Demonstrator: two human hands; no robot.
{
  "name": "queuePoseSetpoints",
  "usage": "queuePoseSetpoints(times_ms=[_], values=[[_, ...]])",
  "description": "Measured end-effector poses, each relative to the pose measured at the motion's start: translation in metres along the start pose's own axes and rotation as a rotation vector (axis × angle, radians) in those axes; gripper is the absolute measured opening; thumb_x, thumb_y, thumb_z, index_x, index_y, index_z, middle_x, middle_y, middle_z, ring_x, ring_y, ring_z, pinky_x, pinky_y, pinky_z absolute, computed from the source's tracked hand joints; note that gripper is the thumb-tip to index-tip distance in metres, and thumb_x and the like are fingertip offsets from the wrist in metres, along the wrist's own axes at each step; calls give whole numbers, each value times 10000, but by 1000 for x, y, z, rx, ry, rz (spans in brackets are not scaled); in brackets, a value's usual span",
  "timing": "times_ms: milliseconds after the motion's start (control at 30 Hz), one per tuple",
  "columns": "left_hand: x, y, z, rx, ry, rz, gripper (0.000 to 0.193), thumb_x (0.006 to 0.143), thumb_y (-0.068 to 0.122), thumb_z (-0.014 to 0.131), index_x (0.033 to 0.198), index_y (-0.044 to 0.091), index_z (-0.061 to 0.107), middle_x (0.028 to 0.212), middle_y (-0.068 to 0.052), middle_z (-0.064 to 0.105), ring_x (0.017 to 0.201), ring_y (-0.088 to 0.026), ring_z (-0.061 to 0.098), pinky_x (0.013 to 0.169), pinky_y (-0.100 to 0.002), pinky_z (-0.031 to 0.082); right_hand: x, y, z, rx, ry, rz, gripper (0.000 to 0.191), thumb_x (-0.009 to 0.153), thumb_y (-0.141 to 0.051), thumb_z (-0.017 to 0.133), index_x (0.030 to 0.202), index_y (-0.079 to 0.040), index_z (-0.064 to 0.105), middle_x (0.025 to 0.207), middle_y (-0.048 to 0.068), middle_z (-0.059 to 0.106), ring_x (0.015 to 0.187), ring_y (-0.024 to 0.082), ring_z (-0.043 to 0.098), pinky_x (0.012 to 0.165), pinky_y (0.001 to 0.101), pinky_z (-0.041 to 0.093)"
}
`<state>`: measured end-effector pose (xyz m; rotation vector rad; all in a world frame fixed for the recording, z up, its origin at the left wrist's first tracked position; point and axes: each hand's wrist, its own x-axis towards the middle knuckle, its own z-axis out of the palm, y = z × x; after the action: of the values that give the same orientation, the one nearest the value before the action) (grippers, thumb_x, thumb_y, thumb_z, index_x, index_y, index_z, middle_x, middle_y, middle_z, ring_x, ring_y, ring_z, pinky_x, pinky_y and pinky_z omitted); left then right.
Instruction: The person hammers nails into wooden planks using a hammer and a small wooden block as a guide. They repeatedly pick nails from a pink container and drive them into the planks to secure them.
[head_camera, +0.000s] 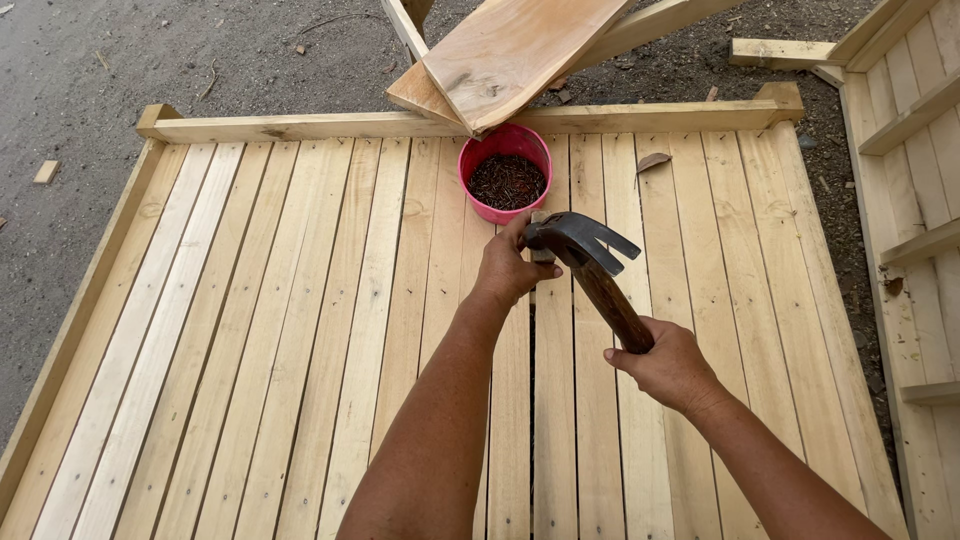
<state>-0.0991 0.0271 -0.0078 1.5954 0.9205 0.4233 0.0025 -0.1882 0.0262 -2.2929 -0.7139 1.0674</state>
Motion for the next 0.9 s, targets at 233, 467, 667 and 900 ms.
queuePoseSetpoints(times_ms=[233,467,667,900], values=[[3,1,3,-8,2,-86,1043,609,-67,887,1500,231,436,1469,-50,562,1360,-237,567,1110,-350,568,-1,6,1,58,-23,86,236,848,-278,821,812,-118,651,594,19,535,511,126,505,502,316,477],[-1,4,0,83,1,-62,1030,606,-52,915,1482,240,459,1478,-43,561,1418,-220,488,1144,-372,501,5,25,9,213,82,-21,295,849,-233,819,748,-79,589,531,25,542,473,133,510,470,325,486],[-1,11,-8,112,-59,-14,987,605,-48,915,1450,198,469,1452,-64,592,1417,-233,504,1145,-371,526,15,43,31,313,127,29,241,856,-168,793,759,-86,589,542,36,556,470,135,522,473,333,483],[0,11,-12,82,-105,11,1024,591,-46,923,1462,174,432,1474,-69,565,1438,-245,466,1192,-381,454,34,68,61,195,60,93,194,855,-149,794,857,-35,636,584,55,576,479,141,532,487,327,469]])
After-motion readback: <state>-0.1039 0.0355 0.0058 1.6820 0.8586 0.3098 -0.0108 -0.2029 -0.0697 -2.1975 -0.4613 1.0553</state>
